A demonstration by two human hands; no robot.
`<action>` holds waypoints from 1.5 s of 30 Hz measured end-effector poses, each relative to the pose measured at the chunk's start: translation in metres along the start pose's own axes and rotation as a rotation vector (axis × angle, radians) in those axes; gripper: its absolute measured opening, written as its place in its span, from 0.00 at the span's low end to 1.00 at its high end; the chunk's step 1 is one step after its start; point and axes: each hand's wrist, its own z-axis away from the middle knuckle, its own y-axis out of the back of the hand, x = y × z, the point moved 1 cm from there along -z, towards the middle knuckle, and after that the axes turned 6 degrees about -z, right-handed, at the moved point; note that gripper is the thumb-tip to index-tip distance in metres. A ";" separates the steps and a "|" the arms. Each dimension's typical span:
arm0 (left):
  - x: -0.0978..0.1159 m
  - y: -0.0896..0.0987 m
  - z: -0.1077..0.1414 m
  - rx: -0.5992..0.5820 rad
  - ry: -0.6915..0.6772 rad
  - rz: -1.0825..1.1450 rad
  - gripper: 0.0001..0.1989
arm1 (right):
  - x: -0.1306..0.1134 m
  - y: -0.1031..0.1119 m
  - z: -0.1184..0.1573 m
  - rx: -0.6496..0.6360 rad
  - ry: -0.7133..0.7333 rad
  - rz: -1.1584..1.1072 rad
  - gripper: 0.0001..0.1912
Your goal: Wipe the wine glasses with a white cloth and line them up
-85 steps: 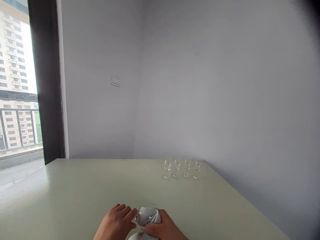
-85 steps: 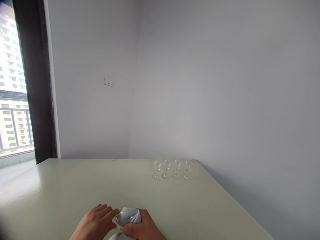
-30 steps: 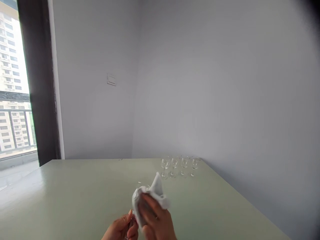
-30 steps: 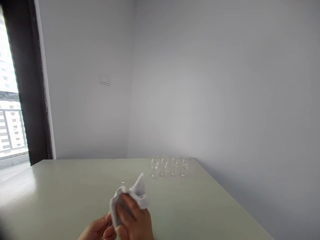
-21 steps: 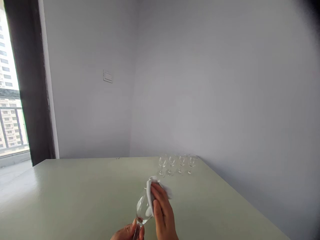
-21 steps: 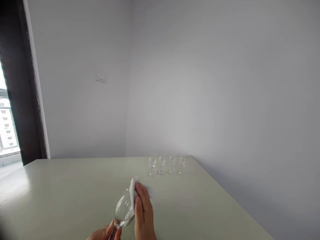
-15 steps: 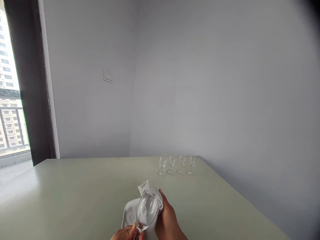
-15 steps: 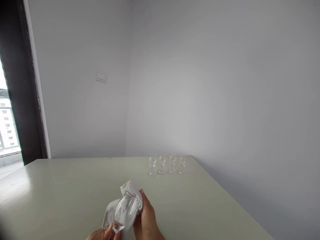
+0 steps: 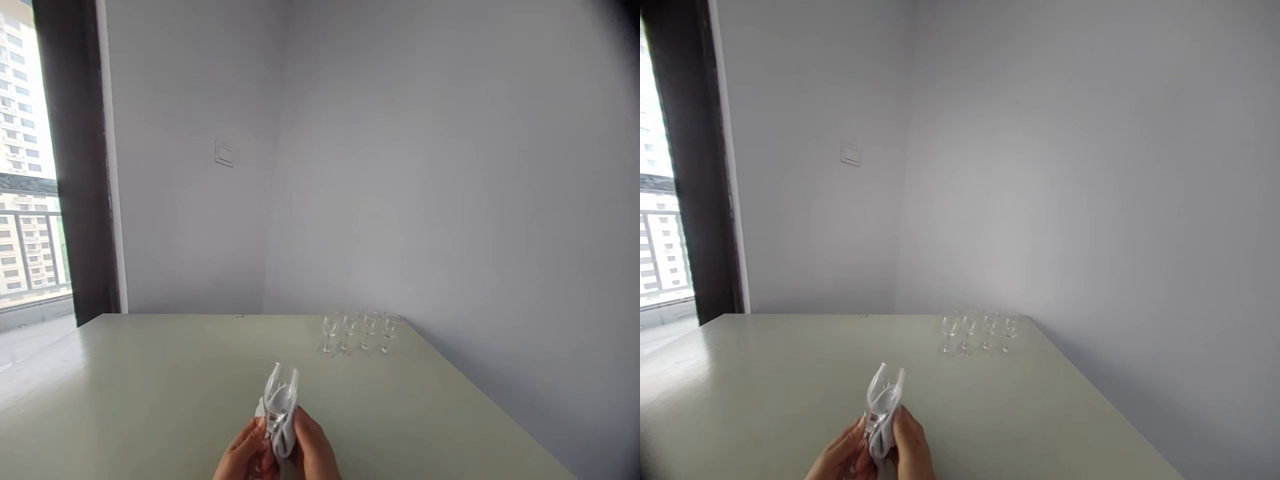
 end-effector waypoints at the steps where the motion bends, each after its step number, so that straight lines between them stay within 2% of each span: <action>1: 0.001 0.003 -0.002 0.056 -0.025 -0.027 0.22 | 0.001 0.000 0.002 -0.012 0.059 0.059 0.28; 4: 0.003 0.012 -0.005 0.176 -0.085 -0.172 0.27 | -0.004 0.002 0.007 -0.006 0.196 0.331 0.28; 6: 0.004 0.014 -0.006 0.224 -0.111 -0.258 0.35 | -0.012 0.006 0.010 0.079 0.245 0.450 0.26; 8: 0.003 0.013 -0.006 0.247 -0.123 -0.328 0.38 | -0.021 0.009 0.012 0.159 0.339 0.516 0.23; 11: -0.001 0.002 -0.002 0.240 -0.168 -0.375 0.37 | -0.031 0.012 0.015 0.202 0.583 0.618 0.15; 15: -0.005 -0.010 0.004 0.225 -0.179 -0.287 0.30 | -0.024 0.012 0.017 0.122 0.832 0.949 0.18; 19: 0.000 -0.005 0.008 0.245 -0.217 -0.309 0.28 | -0.011 0.002 0.022 0.060 0.878 1.394 0.17; 21: 0.005 -0.001 0.010 0.262 -0.229 -0.303 0.29 | -0.007 -0.005 0.023 0.033 0.836 1.547 0.18; 23: 0.009 0.000 0.012 0.268 -0.213 -0.278 0.32 | -0.003 -0.010 0.022 -0.010 0.752 1.595 0.17; 26: 0.012 -0.002 0.014 0.303 -0.220 -0.305 0.31 | 0.001 -0.009 0.017 -0.133 0.527 1.425 0.10; 29: 0.011 -0.003 0.012 0.319 -0.281 -0.343 0.28 | 0.001 0.001 0.012 -0.315 0.230 0.976 0.13; 30: 0.011 -0.002 0.010 0.315 -0.286 -0.347 0.29 | -0.002 0.005 0.011 -0.340 0.122 0.843 0.13; 32: 0.011 0.000 0.007 0.315 -0.289 -0.350 0.29 | -0.010 0.014 0.009 -0.276 -0.084 0.660 0.09; 34: 0.013 0.003 0.004 0.328 -0.274 -0.351 0.30 | -0.019 0.022 0.007 -0.141 -0.234 0.489 0.02; 37: 0.014 0.006 0.000 0.294 -0.203 -0.269 0.31 | -0.026 0.025 0.002 0.001 -0.254 0.130 0.11; 39: 0.012 0.006 -0.001 0.243 -0.162 -0.190 0.32 | -0.021 0.021 -0.001 -0.033 -0.208 0.005 0.18; 42: 0.009 0.004 0.001 0.188 -0.169 -0.165 0.30 | -0.007 0.011 0.000 -0.188 -0.129 0.115 0.24; 45: 0.010 0.002 0.004 0.222 -0.232 -0.263 0.25 | 0.000 0.004 0.005 -0.283 -0.052 0.279 0.22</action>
